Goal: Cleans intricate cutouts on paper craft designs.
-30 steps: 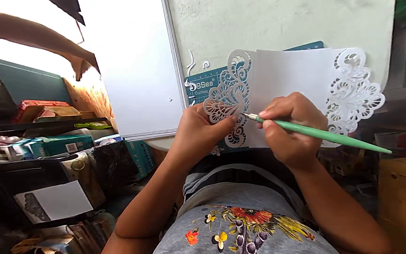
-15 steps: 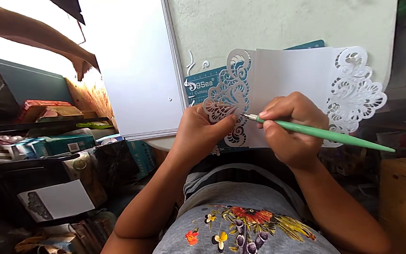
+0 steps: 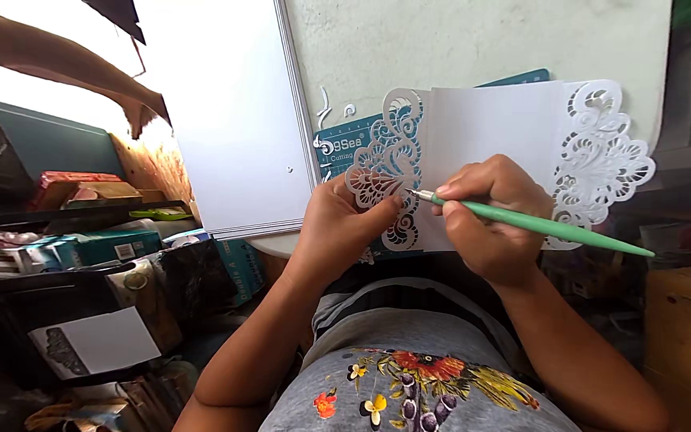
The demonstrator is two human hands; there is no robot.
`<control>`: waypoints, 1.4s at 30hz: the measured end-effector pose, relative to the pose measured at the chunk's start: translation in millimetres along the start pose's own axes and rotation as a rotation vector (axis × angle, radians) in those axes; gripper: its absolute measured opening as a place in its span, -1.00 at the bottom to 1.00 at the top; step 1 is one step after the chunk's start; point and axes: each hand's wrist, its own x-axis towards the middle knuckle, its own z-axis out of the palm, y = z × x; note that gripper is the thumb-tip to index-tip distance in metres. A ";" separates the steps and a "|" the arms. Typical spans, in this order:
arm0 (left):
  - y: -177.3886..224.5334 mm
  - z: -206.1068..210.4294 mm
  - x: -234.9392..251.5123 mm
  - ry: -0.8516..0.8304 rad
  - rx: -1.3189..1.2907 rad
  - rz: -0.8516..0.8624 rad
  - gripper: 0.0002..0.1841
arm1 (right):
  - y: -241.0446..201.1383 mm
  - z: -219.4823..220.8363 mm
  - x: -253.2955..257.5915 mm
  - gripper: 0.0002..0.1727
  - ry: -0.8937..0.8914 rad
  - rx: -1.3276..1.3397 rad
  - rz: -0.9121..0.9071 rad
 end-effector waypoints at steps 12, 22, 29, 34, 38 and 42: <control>-1.8 0.1 -0.2 0.002 -0.021 0.018 -0.82 | 1.1 1.6 0.2 -0.93 -0.017 -0.058 -0.017; -1.8 0.3 0.1 0.003 -0.003 0.024 -0.81 | -4.5 0.8 0.8 -0.93 -0.013 -0.076 0.015; -2.5 0.4 0.2 0.006 -0.001 0.029 -0.82 | -4.5 1.0 0.9 -0.92 -0.012 -0.076 0.014; -2.0 0.9 -0.4 0.011 -0.011 0.014 -0.81 | -4.3 1.9 0.8 -0.92 -0.013 -0.103 0.009; -2.5 0.7 -0.4 0.006 -0.018 0.020 -0.81 | -4.3 1.9 1.5 -0.92 -0.022 -0.121 0.006; -2.4 0.0 0.0 -0.001 -0.019 0.018 -0.81 | -4.9 0.1 1.4 -0.92 -0.025 -0.082 0.015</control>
